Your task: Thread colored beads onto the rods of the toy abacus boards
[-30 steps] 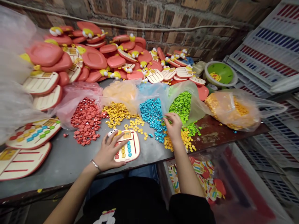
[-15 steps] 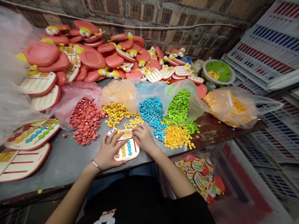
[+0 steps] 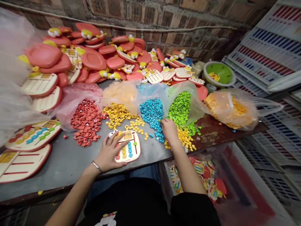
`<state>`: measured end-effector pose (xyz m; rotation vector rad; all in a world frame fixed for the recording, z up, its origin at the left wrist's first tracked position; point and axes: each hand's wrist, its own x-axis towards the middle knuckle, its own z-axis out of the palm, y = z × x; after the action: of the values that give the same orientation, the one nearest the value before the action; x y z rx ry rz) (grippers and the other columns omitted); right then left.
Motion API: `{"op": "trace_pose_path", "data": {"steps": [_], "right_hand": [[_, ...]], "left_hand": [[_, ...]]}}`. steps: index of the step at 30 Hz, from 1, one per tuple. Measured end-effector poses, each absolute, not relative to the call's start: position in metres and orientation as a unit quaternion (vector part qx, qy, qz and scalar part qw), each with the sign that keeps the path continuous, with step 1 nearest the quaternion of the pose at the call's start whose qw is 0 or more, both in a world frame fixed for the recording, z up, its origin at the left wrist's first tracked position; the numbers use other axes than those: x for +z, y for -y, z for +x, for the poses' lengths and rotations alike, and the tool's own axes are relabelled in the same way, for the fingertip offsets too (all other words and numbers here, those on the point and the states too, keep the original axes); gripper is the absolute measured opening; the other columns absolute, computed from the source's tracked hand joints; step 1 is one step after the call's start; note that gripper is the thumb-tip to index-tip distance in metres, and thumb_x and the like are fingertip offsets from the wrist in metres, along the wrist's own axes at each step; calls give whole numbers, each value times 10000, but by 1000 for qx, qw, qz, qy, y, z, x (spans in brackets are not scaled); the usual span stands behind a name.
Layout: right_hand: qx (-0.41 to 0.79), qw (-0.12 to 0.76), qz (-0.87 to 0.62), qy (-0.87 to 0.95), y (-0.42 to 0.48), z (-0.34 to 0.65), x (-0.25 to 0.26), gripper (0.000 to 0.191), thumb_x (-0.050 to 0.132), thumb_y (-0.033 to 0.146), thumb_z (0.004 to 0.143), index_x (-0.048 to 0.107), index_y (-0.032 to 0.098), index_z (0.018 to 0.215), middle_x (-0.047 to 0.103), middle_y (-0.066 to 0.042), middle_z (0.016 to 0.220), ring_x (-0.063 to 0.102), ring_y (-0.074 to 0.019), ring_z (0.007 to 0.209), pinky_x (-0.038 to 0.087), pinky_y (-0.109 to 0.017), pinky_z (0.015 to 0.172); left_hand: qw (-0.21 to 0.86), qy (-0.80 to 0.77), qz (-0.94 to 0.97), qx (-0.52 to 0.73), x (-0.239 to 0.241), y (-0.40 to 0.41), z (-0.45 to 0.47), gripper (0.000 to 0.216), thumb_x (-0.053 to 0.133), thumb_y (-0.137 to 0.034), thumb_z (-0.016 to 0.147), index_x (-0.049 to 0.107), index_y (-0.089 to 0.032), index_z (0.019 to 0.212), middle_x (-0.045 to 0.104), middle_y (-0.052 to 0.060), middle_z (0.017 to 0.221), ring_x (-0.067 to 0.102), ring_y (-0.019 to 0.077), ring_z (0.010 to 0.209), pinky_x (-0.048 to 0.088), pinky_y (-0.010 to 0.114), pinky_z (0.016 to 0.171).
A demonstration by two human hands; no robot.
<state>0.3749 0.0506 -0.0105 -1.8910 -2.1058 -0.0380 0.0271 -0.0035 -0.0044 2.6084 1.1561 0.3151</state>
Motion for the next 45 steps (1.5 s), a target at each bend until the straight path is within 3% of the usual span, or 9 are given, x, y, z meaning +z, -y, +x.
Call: {"op": "trace_pose_path", "data": {"steps": [4,10,16,22,26,30,33,37,45], "right_hand": [[-2,214,-676,705,-46,367,-8,182,507,121,850,676,185,869,659,-100,917,595,-245,848,474,-356,766],[77,402,-619,671,-32,332,6,165,492,196,896,656,212,898,612,-81,942,606,-226,878,525,-348,725],[95,432,-593,673,-32,302,13,124,546,204,868,664,206,907,557,-90,973,584,-237,916,536,-369,758],[195,358,-505,761,-29,268,13,170,543,141,885,646,216,998,637,-66,964,608,-213,925,516,-357,818],[204,333,-477,787,-30,247,-2,160,533,95,877,650,205,877,663,-74,936,602,-220,942,499,-384,859],[211,340,-478,782,-25,252,-1,97,630,190,855,659,196,762,652,-97,1041,573,-249,1020,471,-426,907],[288,330,-453,776,-23,275,11,122,617,244,878,673,206,777,669,-61,965,611,-212,938,493,-370,852],[160,383,-588,694,-38,325,14,153,546,234,901,685,196,850,659,-71,895,614,-221,880,489,-362,811],[25,164,-698,697,-70,364,-10,225,494,128,858,701,184,926,662,-114,942,587,-261,904,453,-361,814]], "left_hand": [[134,-400,901,102,-4,3,27,839,716,-579,642,480,-301,1397,312,94,1549,172,400,1430,71,605,1119],[132,-399,903,91,-4,3,27,855,719,-585,634,480,-285,1398,307,105,1551,155,397,1434,73,607,1114],[130,-402,902,86,-3,3,28,859,724,-582,635,472,-291,1404,298,104,1556,151,393,1437,72,610,1111],[138,-396,902,100,-5,3,27,848,688,-632,669,459,-300,1415,272,85,1570,144,388,1442,49,598,1124],[132,-398,903,96,-5,3,27,842,697,-632,662,486,-279,1397,270,95,1570,137,390,1444,38,592,1128],[132,-400,902,97,-4,3,27,856,705,-613,662,452,-304,1419,267,86,1572,130,384,1448,38,588,1127],[135,-400,902,95,-4,3,27,859,704,-601,665,436,-310,1428,264,83,1574,127,382,1448,44,591,1124],[134,-405,900,88,-4,3,28,851,722,-589,643,471,-298,1402,292,94,1561,150,386,1438,49,599,1118],[128,-405,901,93,-3,4,28,861,727,-578,636,471,-285,1404,303,98,1554,158,394,1433,60,604,1116]]}}
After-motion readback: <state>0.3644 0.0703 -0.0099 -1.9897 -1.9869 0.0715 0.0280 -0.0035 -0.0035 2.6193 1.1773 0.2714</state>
